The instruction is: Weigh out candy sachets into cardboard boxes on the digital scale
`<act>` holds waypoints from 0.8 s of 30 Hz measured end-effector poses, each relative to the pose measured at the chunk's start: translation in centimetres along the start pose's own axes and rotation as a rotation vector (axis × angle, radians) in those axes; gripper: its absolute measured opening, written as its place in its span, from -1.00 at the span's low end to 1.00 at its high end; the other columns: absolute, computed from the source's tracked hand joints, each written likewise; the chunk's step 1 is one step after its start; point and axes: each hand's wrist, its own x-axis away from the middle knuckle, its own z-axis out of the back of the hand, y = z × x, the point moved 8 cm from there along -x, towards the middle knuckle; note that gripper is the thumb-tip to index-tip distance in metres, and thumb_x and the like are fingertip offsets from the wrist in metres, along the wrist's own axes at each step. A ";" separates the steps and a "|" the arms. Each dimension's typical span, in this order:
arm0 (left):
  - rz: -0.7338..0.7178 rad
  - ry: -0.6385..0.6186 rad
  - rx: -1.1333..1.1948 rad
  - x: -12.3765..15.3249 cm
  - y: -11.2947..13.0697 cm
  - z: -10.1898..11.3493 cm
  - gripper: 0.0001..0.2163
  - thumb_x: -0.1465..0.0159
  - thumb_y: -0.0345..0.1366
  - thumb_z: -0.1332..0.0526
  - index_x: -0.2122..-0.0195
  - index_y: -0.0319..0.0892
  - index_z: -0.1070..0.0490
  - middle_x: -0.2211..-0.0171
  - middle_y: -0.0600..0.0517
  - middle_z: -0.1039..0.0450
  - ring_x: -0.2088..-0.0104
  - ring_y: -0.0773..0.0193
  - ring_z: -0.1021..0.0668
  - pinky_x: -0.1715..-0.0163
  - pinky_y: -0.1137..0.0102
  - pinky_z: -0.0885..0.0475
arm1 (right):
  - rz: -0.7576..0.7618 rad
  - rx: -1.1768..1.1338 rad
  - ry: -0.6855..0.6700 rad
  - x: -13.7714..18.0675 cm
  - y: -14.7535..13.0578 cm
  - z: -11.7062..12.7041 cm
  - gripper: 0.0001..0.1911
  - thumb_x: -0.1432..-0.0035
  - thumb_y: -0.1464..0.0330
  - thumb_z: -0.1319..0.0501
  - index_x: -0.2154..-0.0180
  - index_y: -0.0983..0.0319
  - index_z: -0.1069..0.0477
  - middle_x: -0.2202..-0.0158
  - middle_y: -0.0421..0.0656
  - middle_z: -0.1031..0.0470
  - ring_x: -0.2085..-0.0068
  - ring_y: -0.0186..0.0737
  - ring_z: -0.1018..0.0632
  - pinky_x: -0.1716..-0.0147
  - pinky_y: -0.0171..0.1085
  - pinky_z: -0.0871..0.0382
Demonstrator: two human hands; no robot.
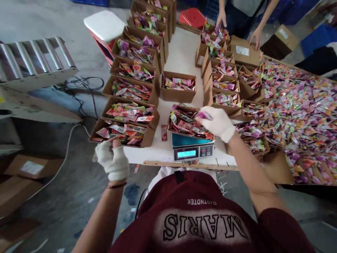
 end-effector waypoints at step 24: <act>-0.219 -0.227 0.183 1.3 11.0 -6.6 -0.76 -0.38 -0.10 -0.13 0.16 -0.12 -0.49 0.16 -0.07 -0.46 0.07 0.12 -0.51 -0.05 0.22 -0.40 | -0.205 -0.543 0.391 8.5 8.6 7.3 -0.76 -0.31 0.10 -0.20 0.20 0.13 -0.46 0.28 -0.10 -0.57 0.21 -0.08 -0.62 0.21 -0.07 -0.56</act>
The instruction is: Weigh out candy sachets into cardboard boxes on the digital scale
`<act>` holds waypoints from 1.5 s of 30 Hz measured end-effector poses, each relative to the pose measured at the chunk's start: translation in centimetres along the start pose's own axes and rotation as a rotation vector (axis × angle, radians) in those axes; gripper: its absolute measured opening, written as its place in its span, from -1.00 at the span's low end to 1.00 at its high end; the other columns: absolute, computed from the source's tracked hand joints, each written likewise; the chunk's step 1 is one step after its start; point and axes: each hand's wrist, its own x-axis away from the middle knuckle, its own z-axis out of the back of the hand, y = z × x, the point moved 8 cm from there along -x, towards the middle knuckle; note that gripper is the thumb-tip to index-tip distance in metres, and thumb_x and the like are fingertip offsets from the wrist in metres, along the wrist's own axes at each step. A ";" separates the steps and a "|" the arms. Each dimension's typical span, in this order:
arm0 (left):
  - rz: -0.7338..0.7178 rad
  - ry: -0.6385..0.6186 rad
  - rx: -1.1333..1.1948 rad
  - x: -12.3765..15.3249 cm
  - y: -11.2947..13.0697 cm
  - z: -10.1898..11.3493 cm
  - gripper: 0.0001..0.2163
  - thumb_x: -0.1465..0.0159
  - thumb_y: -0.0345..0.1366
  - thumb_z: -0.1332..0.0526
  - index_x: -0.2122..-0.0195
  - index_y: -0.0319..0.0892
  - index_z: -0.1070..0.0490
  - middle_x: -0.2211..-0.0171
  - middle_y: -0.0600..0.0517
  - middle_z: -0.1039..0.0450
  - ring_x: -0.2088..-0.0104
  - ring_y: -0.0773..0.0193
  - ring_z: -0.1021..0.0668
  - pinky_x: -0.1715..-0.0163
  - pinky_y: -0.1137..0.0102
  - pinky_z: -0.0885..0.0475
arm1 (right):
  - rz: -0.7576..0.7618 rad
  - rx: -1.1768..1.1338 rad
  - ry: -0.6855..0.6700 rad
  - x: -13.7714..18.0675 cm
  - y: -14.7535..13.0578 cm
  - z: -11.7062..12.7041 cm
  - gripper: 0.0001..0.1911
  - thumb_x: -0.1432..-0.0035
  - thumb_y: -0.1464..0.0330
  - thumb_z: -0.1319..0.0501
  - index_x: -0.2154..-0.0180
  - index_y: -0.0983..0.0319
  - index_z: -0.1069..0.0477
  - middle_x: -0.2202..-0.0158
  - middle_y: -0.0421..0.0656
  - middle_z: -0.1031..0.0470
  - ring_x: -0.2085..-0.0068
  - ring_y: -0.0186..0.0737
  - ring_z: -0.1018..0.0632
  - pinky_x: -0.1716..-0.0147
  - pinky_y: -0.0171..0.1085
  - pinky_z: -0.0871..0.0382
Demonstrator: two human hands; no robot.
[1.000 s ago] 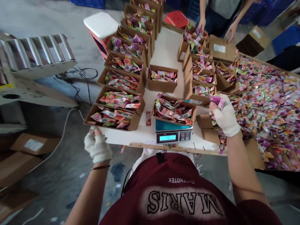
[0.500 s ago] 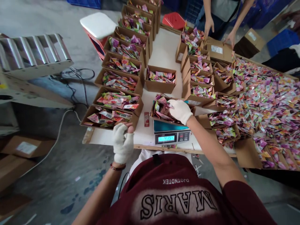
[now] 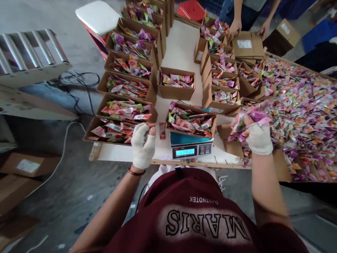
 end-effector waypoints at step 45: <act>0.403 -0.204 0.407 0.1 -5.3 -3.2 -0.39 -0.36 0.20 -0.05 -0.18 -0.19 -0.41 -0.09 -0.16 -0.51 -0.06 0.04 -0.56 -0.04 0.20 -0.50 | 0.384 1.087 -0.250 3.8 -3.2 -1.7 -0.74 -0.32 0.39 -0.16 -0.01 0.27 -0.47 -0.13 0.05 -0.49 -0.14 0.04 -0.45 -0.14 -0.01 -0.29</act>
